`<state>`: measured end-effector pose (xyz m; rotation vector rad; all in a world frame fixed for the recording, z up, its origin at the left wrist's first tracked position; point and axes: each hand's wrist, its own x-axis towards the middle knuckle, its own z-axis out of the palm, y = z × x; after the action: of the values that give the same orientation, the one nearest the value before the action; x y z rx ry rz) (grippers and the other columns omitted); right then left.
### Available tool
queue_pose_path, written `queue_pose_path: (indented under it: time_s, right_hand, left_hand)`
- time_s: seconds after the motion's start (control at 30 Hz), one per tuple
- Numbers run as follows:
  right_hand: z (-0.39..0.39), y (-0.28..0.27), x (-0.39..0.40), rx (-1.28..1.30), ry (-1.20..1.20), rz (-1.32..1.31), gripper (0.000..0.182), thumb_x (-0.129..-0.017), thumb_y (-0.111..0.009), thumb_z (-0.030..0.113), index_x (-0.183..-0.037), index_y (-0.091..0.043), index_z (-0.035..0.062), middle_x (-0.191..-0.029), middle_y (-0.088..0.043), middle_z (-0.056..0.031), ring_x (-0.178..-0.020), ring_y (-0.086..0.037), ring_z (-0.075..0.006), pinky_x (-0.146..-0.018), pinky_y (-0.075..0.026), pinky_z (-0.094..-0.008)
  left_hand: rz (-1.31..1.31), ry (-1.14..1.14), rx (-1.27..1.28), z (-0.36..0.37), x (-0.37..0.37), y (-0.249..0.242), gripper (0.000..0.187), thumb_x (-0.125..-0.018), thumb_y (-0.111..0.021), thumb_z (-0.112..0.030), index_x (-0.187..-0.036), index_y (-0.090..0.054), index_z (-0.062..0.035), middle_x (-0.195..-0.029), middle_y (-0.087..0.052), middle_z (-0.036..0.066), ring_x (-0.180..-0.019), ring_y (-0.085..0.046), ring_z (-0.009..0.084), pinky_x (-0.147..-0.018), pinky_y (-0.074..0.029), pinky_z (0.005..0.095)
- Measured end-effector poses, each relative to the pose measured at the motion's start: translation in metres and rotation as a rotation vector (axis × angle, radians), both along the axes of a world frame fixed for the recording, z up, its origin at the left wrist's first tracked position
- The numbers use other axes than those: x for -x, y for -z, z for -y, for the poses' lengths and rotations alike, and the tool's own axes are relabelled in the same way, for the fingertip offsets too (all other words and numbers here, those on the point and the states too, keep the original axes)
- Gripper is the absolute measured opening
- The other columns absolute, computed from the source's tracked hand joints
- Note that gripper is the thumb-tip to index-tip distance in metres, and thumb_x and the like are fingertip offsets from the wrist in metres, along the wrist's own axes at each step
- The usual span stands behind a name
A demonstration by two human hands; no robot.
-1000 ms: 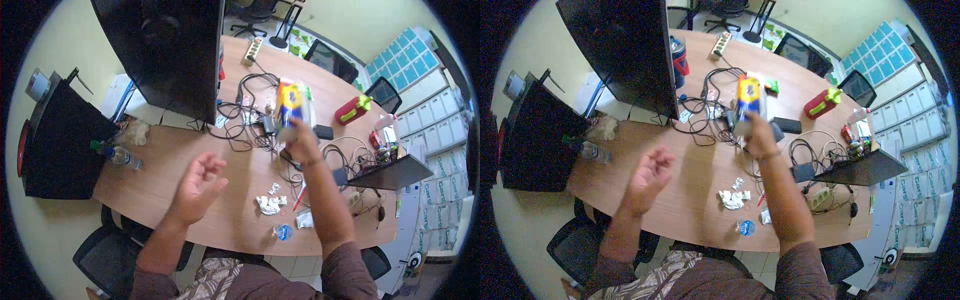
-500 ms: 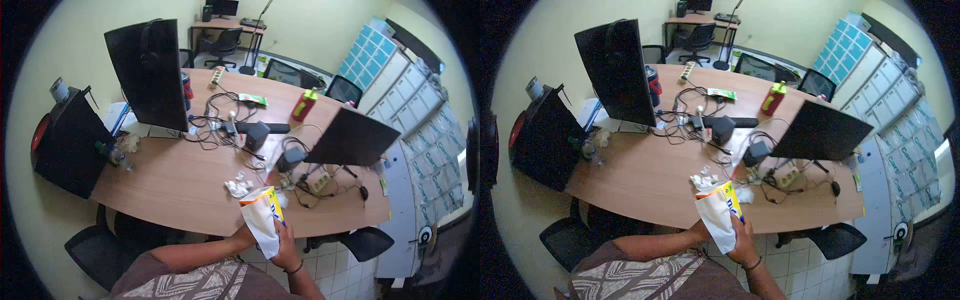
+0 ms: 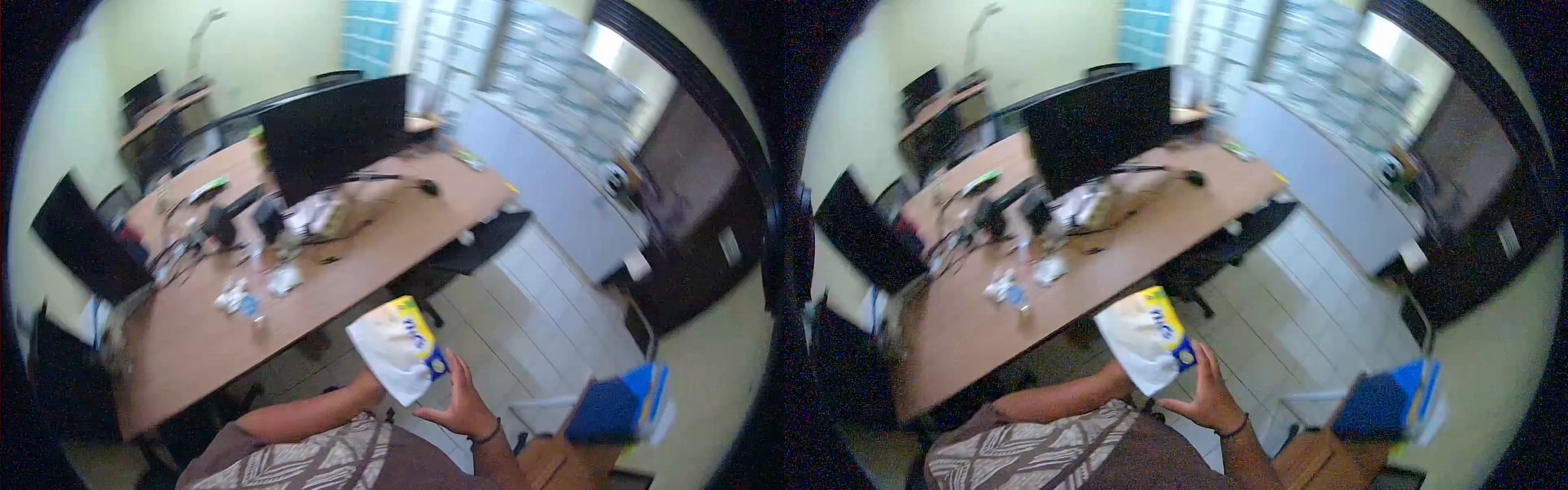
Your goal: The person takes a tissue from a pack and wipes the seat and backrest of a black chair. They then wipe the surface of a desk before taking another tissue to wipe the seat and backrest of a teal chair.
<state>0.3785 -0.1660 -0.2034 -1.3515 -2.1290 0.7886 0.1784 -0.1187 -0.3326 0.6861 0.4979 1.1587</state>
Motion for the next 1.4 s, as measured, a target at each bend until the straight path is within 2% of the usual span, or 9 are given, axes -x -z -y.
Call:
queue_pose_path:
  time_s: [0.23,0.37,0.57,0.67,0.77,0.93,1.1,1.2,1.4]
  right_hand:
    - [0.010,-0.108,-0.087,-0.088,0.191,-0.248,0.101,-0.074,-0.087,0.027,-0.150,-0.027,-0.0003,-0.136,-0.053,-0.0239,-0.114,-0.061,-0.0347,-0.098,-0.048,-0.0441]
    - [-0.010,-0.182,-0.111,-0.504,-0.452,-0.350,0.049,-0.080,-0.079,0.010,-0.124,-0.059,0.0044,-0.119,-0.065,-0.0195,-0.093,-0.068,-0.0270,-0.076,-0.053,-0.0398]
    - [-0.085,-0.203,-0.126,-0.890,-0.292,-0.579,0.039,-0.085,-0.074,0.024,-0.123,-0.066,0.0180,-0.112,-0.069,-0.0060,-0.070,-0.060,-0.0188,-0.055,-0.045,-0.0354]
    - [-0.116,-0.213,-0.163,-0.335,-0.503,-0.332,0.035,-0.091,-0.066,0.016,-0.124,-0.062,0.0034,-0.125,-0.062,-0.0206,-0.096,-0.063,-0.0267,-0.085,-0.048,-0.0373]
    - [-0.172,-0.209,-0.166,-1.165,-0.265,-0.552,0.030,-0.084,-0.074,0.018,-0.114,-0.069,0.0170,-0.100,-0.072,-0.0033,-0.067,-0.057,-0.0148,-0.056,-0.041,-0.0306]
    - [-0.202,-0.233,-0.203,-0.969,-0.064,-0.412,0.018,-0.079,-0.078,0.019,-0.097,-0.074,0.0151,-0.096,-0.072,-0.0009,-0.071,-0.059,-0.0121,-0.056,-0.039,-0.0262]
    - [-0.257,-0.224,-0.287,-1.017,-0.151,-0.425,0.026,-0.078,-0.080,0.014,-0.103,-0.072,0.0138,-0.096,-0.071,-0.0030,-0.069,-0.060,-0.0125,-0.055,-0.041,-0.0268]
    - [-0.285,-0.207,-0.383,-0.801,0.004,-0.525,0.072,-0.087,-0.072,0.041,-0.145,-0.037,0.0177,-0.137,-0.055,-0.0174,-0.089,-0.065,-0.0236,-0.065,-0.048,-0.0327]
    - [-0.345,-0.235,-0.565,-1.253,0.319,-0.432,0.092,-0.080,-0.073,0.057,-0.150,-0.030,0.0166,-0.149,-0.040,-0.0200,-0.102,-0.056,-0.0251,-0.078,-0.045,-0.0370]
  left_hand:
    - [-0.153,0.077,0.152,-0.016,-0.068,-0.044,0.039,-0.097,-0.063,-0.021,-0.132,-0.049,-0.0106,-0.121,-0.062,0.006,-0.110,-0.062,0.0197,-0.093,-0.053,0.0365]
    - [-0.123,0.094,0.235,-0.056,-0.106,-0.015,0.039,-0.098,-0.060,-0.029,-0.131,-0.049,-0.0123,-0.116,-0.061,0.007,-0.105,-0.064,0.0215,-0.090,-0.055,0.0397]
    - [-0.201,0.173,0.251,-0.134,-0.187,-0.054,0.038,-0.098,-0.061,-0.028,-0.130,-0.049,-0.0115,-0.115,-0.060,0.006,-0.104,-0.063,0.0213,-0.090,-0.054,0.0389]
    - [-0.217,0.212,0.236,-0.175,-0.219,-0.054,0.038,-0.097,-0.061,-0.027,-0.130,-0.049,-0.0114,-0.115,-0.060,0.006,-0.105,-0.063,0.0212,-0.090,-0.054,0.0388]
    - [-0.259,0.232,0.188,-0.215,-0.248,-0.058,0.038,-0.097,-0.061,-0.027,-0.130,-0.049,-0.0113,-0.115,-0.060,0.006,-0.105,-0.062,0.0211,-0.090,-0.054,0.0387]
    - [-0.319,0.249,0.174,-0.266,-0.288,-0.061,0.038,-0.097,-0.062,-0.026,-0.130,-0.049,-0.0112,-0.116,-0.059,0.006,-0.105,-0.062,0.0210,-0.090,-0.054,0.0386]
    - [-0.340,0.253,0.208,-0.320,-0.338,-0.062,0.038,-0.097,-0.062,-0.025,-0.130,-0.049,-0.0111,-0.116,-0.059,0.006,-0.105,-0.062,0.0208,-0.090,-0.054,0.0384]
    - [-0.344,0.220,0.216,-0.359,-0.378,-0.065,0.038,-0.097,-0.062,-0.024,-0.130,-0.049,-0.0110,-0.116,-0.059,0.006,-0.105,-0.062,0.0207,-0.090,-0.054,0.0384]
    - [-0.368,0.020,0.221,-0.431,-0.458,-0.102,0.037,-0.097,-0.062,-0.023,-0.130,-0.049,-0.0108,-0.117,-0.059,0.006,-0.106,-0.062,0.0206,-0.090,-0.053,0.0382]
